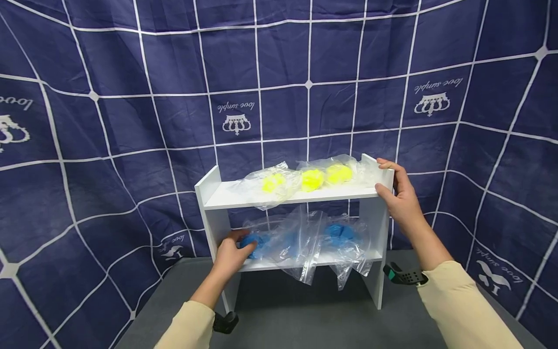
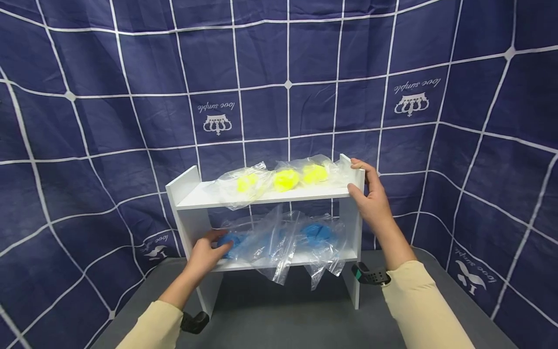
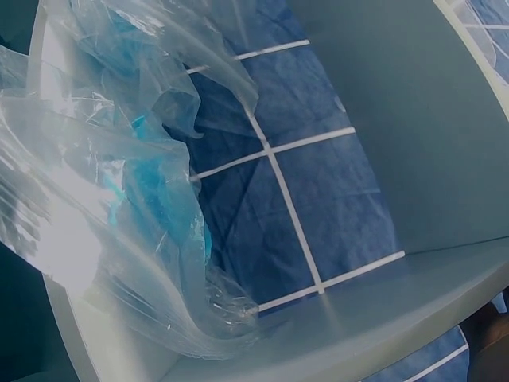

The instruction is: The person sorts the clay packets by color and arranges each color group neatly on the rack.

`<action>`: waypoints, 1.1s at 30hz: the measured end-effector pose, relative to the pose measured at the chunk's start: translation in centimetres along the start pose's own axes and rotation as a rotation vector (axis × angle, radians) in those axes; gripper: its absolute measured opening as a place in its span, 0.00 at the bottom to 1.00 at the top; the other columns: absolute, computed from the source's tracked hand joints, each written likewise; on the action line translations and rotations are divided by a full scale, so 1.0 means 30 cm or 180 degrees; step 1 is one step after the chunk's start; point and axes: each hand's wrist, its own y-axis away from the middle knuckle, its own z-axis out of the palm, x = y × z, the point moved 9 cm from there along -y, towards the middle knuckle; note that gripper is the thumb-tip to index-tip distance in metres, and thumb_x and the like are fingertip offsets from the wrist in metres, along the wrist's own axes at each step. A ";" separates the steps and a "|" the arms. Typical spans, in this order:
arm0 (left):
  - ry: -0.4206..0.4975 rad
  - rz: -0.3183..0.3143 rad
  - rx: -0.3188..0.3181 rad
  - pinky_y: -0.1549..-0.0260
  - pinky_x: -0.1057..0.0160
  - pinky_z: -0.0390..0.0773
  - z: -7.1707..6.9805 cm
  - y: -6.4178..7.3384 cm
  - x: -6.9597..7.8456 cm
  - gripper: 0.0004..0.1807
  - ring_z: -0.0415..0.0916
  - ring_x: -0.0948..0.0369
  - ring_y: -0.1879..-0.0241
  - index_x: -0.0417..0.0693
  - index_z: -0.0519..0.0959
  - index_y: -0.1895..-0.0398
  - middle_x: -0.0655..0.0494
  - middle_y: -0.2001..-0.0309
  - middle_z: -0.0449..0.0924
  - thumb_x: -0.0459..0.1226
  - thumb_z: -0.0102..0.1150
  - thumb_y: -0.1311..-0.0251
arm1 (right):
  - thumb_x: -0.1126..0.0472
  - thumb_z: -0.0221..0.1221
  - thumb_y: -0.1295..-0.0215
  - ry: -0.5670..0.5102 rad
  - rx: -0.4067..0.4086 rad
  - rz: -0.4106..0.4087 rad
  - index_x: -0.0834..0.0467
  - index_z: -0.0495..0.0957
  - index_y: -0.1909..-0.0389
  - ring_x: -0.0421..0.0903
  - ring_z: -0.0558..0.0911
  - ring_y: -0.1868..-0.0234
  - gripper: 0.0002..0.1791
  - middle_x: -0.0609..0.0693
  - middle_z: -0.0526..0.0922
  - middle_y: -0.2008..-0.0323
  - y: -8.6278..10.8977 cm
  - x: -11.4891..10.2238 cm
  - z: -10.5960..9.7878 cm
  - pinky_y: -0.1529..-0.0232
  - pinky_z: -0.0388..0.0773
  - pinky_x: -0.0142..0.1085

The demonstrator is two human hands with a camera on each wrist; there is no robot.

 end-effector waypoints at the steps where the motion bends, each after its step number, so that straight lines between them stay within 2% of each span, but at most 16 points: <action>1: -0.0045 0.0009 -0.0005 0.46 0.48 0.73 0.001 0.001 0.004 0.26 0.73 0.47 0.42 0.45 0.77 0.42 0.43 0.42 0.76 0.44 0.63 0.44 | 0.72 0.51 0.34 0.0007 -0.0006 0.0001 0.63 0.61 0.39 0.35 0.64 0.36 0.23 0.46 0.63 0.30 0.000 -0.001 0.001 0.46 0.61 0.23; 5: -0.0177 0.0098 -0.0007 0.41 0.45 0.70 0.004 0.000 0.018 0.26 0.69 0.43 0.37 0.42 0.76 0.42 0.40 0.39 0.73 0.42 0.62 0.43 | 0.73 0.51 0.34 -0.0027 0.0012 -0.0003 0.63 0.61 0.39 0.35 0.64 0.36 0.23 0.46 0.63 0.30 -0.002 -0.005 -0.004 0.46 0.61 0.23; 11: -0.0134 0.0137 0.0032 0.37 0.44 0.65 0.006 0.004 0.018 0.30 0.63 0.42 0.33 0.40 0.69 0.36 0.39 0.34 0.67 0.43 0.60 0.40 | 0.73 0.51 0.35 -0.0033 0.0017 -0.0039 0.64 0.62 0.40 0.35 0.64 0.36 0.22 0.49 0.64 0.30 -0.006 -0.006 -0.009 0.45 0.61 0.22; 16: -0.0119 0.0336 0.0216 0.35 0.44 0.63 -0.012 0.033 0.034 0.32 0.61 0.43 0.32 0.40 0.65 0.33 0.39 0.32 0.63 0.42 0.59 0.38 | 0.72 0.51 0.34 0.0050 0.0008 0.0014 0.63 0.61 0.39 0.34 0.64 0.35 0.22 0.49 0.63 0.30 0.003 0.010 -0.009 0.45 0.61 0.22; 21: -0.0130 0.0687 0.0413 0.37 0.42 0.65 -0.048 0.095 0.073 0.28 0.64 0.45 0.34 0.44 0.68 0.35 0.44 0.33 0.66 0.38 0.59 0.39 | 0.73 0.50 0.34 0.0094 0.0019 0.0028 0.63 0.60 0.39 0.34 0.64 0.36 0.23 0.48 0.62 0.29 0.012 0.013 -0.015 0.46 0.62 0.21; 23: -0.0183 0.0896 0.0483 0.40 0.43 0.68 -0.066 0.122 0.093 0.26 0.67 0.47 0.35 0.46 0.70 0.36 0.46 0.35 0.69 0.37 0.60 0.39 | 0.73 0.49 0.34 0.0106 0.0022 0.0032 0.63 0.61 0.38 0.34 0.64 0.35 0.23 0.49 0.62 0.29 0.011 0.009 -0.017 0.45 0.61 0.21; 27: -0.0282 0.1375 0.0657 0.47 0.50 0.75 -0.106 0.174 0.134 0.25 0.74 0.54 0.40 0.49 0.74 0.40 0.53 0.41 0.76 0.30 0.59 0.42 | 0.66 0.49 0.30 0.0354 -0.0026 0.0134 0.54 0.58 0.31 0.37 0.66 0.37 0.28 0.54 0.61 0.29 0.020 0.008 -0.024 0.48 0.64 0.24; 30: -0.0352 0.1692 0.0747 0.54 0.58 0.79 -0.133 0.207 0.155 0.26 0.78 0.59 0.47 0.50 0.75 0.41 0.57 0.47 0.80 0.26 0.58 0.44 | 0.63 0.51 0.29 0.0713 -0.0077 0.0212 0.46 0.51 0.26 0.46 0.68 0.37 0.34 0.58 0.61 0.30 0.057 0.015 -0.038 0.53 0.66 0.22; 33: -0.0522 0.1864 0.0774 0.62 0.67 0.80 -0.153 0.232 0.160 0.23 0.79 0.65 0.58 0.51 0.76 0.45 0.60 0.56 0.82 0.26 0.59 0.44 | 0.62 0.54 0.31 0.1121 -0.0091 0.0197 0.45 0.49 0.25 0.58 0.68 0.36 0.37 0.60 0.61 0.31 0.125 0.024 -0.063 0.54 0.66 0.18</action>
